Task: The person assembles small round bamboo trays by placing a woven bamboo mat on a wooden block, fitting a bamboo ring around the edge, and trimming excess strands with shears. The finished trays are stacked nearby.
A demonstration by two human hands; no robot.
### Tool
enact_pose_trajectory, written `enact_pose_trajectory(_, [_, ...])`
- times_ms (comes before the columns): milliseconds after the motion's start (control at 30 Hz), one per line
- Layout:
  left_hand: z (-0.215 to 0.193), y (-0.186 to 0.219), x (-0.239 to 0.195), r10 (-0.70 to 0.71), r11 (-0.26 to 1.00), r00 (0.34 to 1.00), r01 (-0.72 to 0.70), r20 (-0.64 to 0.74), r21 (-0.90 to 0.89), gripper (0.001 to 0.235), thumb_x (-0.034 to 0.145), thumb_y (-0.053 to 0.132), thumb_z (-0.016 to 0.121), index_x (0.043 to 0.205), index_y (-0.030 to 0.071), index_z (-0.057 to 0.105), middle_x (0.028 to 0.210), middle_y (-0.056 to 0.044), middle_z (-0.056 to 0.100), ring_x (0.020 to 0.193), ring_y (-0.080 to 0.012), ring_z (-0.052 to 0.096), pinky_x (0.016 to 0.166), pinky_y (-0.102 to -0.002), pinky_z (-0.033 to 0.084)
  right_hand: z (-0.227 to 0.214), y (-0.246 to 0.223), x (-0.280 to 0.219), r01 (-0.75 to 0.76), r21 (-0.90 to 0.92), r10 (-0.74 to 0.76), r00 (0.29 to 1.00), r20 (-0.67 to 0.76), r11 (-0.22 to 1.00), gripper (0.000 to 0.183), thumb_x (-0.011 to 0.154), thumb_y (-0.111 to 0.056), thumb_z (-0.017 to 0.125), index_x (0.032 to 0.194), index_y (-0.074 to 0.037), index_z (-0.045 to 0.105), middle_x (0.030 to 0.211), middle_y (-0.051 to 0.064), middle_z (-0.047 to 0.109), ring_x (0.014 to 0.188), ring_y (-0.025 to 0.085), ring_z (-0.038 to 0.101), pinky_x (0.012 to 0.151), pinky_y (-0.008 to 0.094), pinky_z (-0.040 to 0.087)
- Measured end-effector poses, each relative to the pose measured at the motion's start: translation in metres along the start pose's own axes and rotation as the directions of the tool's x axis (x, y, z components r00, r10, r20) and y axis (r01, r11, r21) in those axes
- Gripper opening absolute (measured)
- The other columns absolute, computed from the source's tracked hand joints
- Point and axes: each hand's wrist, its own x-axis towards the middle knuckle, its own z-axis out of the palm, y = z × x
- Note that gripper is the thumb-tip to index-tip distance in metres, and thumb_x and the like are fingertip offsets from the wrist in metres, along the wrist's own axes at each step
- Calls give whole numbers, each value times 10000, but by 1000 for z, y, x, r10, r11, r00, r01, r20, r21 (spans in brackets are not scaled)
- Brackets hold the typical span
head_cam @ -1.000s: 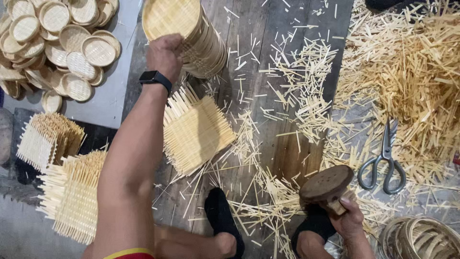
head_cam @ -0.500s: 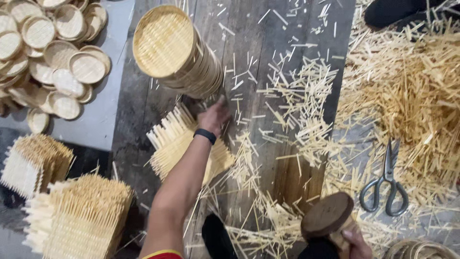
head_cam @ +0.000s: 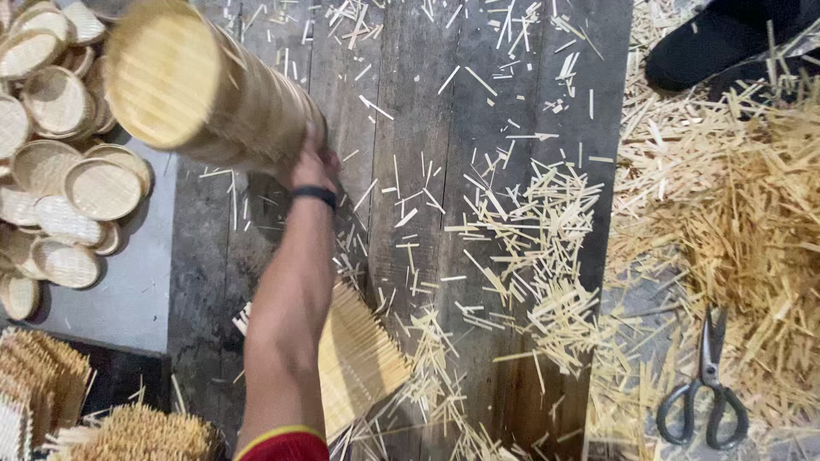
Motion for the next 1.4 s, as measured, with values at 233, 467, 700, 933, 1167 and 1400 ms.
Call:
enact_pose_trajectory(233, [48, 43, 110, 108, 992, 994, -108, -12, -66, 459, 774, 254, 858, 1067, -6, 618, 739, -116, 661, 525, -261, 604, 436, -374, 501, 6, 24, 6, -37, 44, 41, 994, -100, 998, 570, 890, -276, 524, 1407, -37, 498, 1354, 151, 610, 1236, 322, 571, 1030, 488, 441])
enact_pose_trajectory(467, [75, 36, 105, -14, 979, 919, 93, 394, -181, 453, 978, 310, 525, 1135, -110, 587, 909, -224, 675, 706, -339, 714, 603, -451, 617, 21, 13, 9, -26, 43, 30, 994, -103, 999, 525, 920, -301, 510, 1380, -48, 515, 1339, 134, 615, 1221, 302, 575, 1010, 478, 452])
enact_pose_trajectory(700, [97, -7, -26, 156, 746, 804, -476, 573, 465, 229, 850, 139, 671, 1076, 143, 704, 843, -78, 744, 700, -200, 754, 577, -361, 572, 40, -1, 24, -23, 10, 23, 999, -44, 1000, 484, 950, -325, 496, 1353, -58, 532, 1324, 116, 621, 1206, 281, 580, 990, 468, 463])
enact_pose_trajectory(933, [-20, -146, -316, -457, 598, 376, -541, 806, 591, 426, 884, 396, 748, 1146, 60, 769, 1057, -157, 811, 896, -251, 776, 810, -423, 631, 58, -29, 14, 73, -44, -70, 995, 69, 996, 450, 981, -349, 483, 1326, -69, 549, 1308, 98, 626, 1191, 261, 584, 970, 458, 474])
enact_pose_trajectory(1167, [-159, -232, -499, -675, 711, 429, 595, 601, 375, 413, 987, 317, 634, 1297, 45, 661, 1223, -115, 710, 1056, -229, 690, 916, -415, 557, 22, -15, -69, 135, -82, -117, 974, 194, 987, 423, 1011, -374, 469, 1299, -79, 566, 1293, 81, 631, 1176, 240, 589, 950, 448, 485])
enact_pose_trajectory(1400, [-220, -233, -436, -134, 889, 818, -150, 559, 433, 471, 930, 229, 757, 1352, 38, 673, 1182, -148, 740, 1033, -230, 693, 934, -375, 554, 31, 27, -46, 191, -730, -110, 981, 158, 656, 383, 993, -262, 633, 1247, 26, 621, 1035, 154, 691, 802, 215, 661, 639, 371, 562])
